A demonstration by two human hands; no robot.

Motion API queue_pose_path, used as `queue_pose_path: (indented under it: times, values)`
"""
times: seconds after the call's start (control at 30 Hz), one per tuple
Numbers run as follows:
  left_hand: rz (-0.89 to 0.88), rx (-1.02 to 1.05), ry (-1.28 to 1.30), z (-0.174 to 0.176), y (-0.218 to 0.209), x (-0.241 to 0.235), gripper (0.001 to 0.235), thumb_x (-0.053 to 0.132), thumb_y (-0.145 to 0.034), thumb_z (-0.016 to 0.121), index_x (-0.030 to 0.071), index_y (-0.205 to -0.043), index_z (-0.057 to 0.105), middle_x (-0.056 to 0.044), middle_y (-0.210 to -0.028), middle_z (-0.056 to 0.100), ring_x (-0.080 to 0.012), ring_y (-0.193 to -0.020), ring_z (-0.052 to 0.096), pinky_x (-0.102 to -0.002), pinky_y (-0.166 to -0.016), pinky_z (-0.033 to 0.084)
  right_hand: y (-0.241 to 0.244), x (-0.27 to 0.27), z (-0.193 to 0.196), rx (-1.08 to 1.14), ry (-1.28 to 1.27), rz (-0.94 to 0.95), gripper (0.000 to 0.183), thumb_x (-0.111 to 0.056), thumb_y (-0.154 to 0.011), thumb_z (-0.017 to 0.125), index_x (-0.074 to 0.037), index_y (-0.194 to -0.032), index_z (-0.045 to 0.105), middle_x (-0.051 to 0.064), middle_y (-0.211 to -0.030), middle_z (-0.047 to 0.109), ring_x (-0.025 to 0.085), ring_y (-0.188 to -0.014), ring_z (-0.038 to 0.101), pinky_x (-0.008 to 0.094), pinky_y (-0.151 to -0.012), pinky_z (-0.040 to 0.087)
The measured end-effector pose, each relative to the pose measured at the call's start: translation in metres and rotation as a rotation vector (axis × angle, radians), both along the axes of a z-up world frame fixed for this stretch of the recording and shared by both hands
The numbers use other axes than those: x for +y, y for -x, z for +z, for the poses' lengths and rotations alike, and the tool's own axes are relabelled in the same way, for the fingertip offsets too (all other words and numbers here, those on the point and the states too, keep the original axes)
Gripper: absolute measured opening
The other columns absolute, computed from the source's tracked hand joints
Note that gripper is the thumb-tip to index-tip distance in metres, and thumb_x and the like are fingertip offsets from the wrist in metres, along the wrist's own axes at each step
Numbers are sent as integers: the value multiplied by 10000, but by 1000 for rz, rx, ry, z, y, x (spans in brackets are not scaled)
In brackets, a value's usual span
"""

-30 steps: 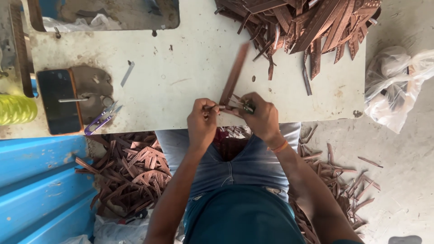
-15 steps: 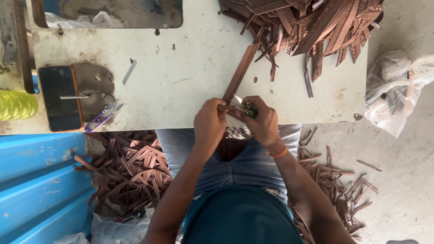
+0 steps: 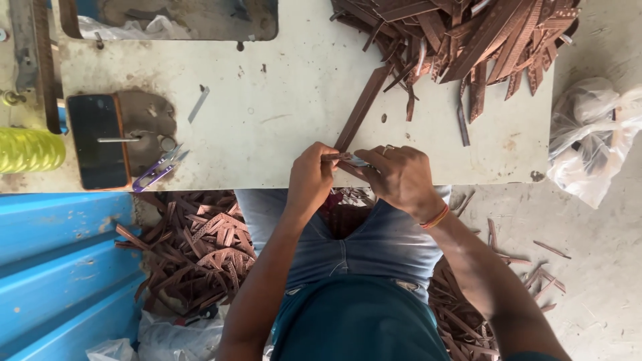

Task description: Trimming the ends of leather strips using a small blade at a workbench.

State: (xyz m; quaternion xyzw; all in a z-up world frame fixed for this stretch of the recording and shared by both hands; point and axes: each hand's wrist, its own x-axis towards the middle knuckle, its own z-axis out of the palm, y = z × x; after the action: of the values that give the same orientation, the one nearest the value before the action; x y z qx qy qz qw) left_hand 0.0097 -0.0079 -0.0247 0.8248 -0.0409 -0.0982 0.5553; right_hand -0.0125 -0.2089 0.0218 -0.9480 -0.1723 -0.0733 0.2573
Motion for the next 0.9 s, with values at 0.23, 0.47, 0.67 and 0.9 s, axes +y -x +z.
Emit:
queue_pose_path:
  times: [0.23,0.47,0.67,0.9]
  values:
    - [-29,37,6,4,-2,1,74,-11,-960,618,-12,-1026,652,-147,-926,762,-227,-836,778,-338,-725,597,-8,-1,-3,-86,108,116,193,-333,-988,712,-184,-1079,794,-16,-735,752,83,-459,548,284,-406,419]
    - [-37,3,-4,1,-2,2,86,-31,-958,596,-18,-1025,648,-154,-925,756,-225,-850,773,-338,-747,601,-9,2,-23,-104,87,127,192,-341,-1040,662,-191,-1072,778,-53,-733,723,59,-473,513,273,-421,391]
    - [-55,54,29,-6,-6,6,144,-69,-962,522,-36,-1061,621,-142,-927,756,-211,-850,769,-326,-771,607,-5,1,-22,1,114,73,183,-306,-1000,693,-174,-1032,817,-26,-605,691,114,-356,464,308,-344,365]
    - [-48,-24,92,-8,1,7,210,-106,-913,504,-37,-1075,620,-150,-964,745,-222,-865,764,-335,-784,613,4,7,5,5,4,2,159,-267,-938,755,-158,-1045,797,7,-664,695,135,-479,596,341,-452,449]
